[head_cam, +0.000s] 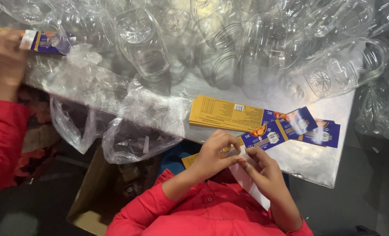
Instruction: The person labels clear plastic containers by hand, peeling paper backing from adhesive labels and smoothing them onto the sides of the containers.
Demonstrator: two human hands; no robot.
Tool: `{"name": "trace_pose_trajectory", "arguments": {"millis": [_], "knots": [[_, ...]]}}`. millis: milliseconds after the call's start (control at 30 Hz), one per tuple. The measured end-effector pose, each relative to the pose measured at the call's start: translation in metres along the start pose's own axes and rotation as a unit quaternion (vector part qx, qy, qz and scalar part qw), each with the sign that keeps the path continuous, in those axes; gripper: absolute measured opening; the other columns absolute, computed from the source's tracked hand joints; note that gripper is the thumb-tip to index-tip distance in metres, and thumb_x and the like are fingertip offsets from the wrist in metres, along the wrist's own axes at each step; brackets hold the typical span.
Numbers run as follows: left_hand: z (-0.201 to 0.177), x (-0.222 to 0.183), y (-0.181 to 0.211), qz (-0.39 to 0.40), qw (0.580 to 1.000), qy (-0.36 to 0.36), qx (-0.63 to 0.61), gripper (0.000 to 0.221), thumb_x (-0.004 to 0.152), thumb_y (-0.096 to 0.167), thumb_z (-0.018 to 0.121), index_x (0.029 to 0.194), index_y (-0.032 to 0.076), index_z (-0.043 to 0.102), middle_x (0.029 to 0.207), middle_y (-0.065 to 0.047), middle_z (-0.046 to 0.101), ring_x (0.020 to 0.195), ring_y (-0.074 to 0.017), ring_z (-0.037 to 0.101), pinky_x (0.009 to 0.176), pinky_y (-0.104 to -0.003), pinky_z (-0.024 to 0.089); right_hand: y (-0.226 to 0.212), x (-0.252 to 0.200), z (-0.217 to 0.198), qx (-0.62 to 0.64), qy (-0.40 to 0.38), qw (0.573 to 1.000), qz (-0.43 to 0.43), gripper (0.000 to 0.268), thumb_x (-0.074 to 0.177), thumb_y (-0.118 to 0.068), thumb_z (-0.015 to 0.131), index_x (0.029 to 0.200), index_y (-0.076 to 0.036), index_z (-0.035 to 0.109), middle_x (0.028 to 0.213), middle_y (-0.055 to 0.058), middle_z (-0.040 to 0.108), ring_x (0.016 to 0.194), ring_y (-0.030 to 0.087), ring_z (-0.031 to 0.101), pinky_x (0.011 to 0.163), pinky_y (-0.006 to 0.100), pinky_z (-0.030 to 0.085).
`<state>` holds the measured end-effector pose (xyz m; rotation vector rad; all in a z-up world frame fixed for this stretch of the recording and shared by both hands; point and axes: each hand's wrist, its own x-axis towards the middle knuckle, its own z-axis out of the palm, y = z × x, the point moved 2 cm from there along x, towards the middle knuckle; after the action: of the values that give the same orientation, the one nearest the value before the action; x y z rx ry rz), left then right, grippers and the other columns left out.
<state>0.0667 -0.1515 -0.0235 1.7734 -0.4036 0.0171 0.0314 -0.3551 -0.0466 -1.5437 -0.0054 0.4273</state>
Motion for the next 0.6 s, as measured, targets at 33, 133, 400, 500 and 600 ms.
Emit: {"name": "trace_pose_trajectory", "arguments": {"millis": [33,133,400,500,600], "knots": [[-0.002,-0.001,0.006,0.061,0.997,0.036,0.039,0.032,0.079,0.018,0.087,0.101,0.005,0.068,0.1,-0.009,0.065,0.096,-0.0246,0.061,0.085,-0.034,0.05,0.003,-0.001,0.0,-0.029,0.016,0.999,-0.016,0.027,0.094,0.002,0.063,0.121,0.003,0.061,0.111,0.009,0.068,0.104,0.013,0.066,0.088,0.025,0.053],[0.0,-0.005,0.009,0.107,0.993,0.037,0.029,0.022,0.088,0.015,0.08,0.106,0.006,0.072,0.104,-0.007,0.07,0.1,-0.0226,0.064,0.089,-0.031,0.051,0.011,-0.005,-0.006,-0.103,0.05,0.992,-0.05,0.026,0.09,0.005,0.06,0.116,0.004,0.064,0.112,0.007,0.067,0.103,0.013,0.069,0.089,0.025,0.056],[-0.044,-0.033,-0.048,-0.195,0.886,-0.048,-0.419,0.02,0.104,0.02,0.064,0.104,0.001,0.067,0.095,-0.005,0.072,0.088,-0.0117,0.064,0.082,-0.027,0.051,0.001,-0.011,-0.046,0.032,0.075,0.997,0.0,0.023,0.095,0.002,0.063,0.117,0.007,0.065,0.103,0.009,0.073,0.095,0.015,0.067,0.083,0.028,0.051],[-0.103,-0.067,-0.057,-0.188,0.937,0.013,-0.293,0.02,0.1,0.021,0.062,0.096,0.001,0.067,0.089,-0.006,0.072,0.087,-0.0134,0.07,0.081,-0.028,0.055,-0.01,-0.015,-0.048,0.046,0.098,0.994,-0.002,0.025,0.094,0.001,0.065,0.118,0.006,0.063,0.108,0.007,0.07,0.101,0.014,0.064,0.087,0.028,0.049],[-0.16,-0.091,-0.057,-0.149,0.976,0.136,0.078,0.022,0.1,0.019,0.063,0.099,-0.001,0.071,0.091,-0.015,0.073,0.086,-0.0263,0.067,0.078,-0.036,0.053,-0.021,-0.017,-0.04,0.002,0.027,1.0,0.015,0.022,0.093,0.0,0.062,0.113,0.005,0.069,0.106,0.008,0.074,0.1,0.014,0.066,0.088,0.029,0.051]]}}
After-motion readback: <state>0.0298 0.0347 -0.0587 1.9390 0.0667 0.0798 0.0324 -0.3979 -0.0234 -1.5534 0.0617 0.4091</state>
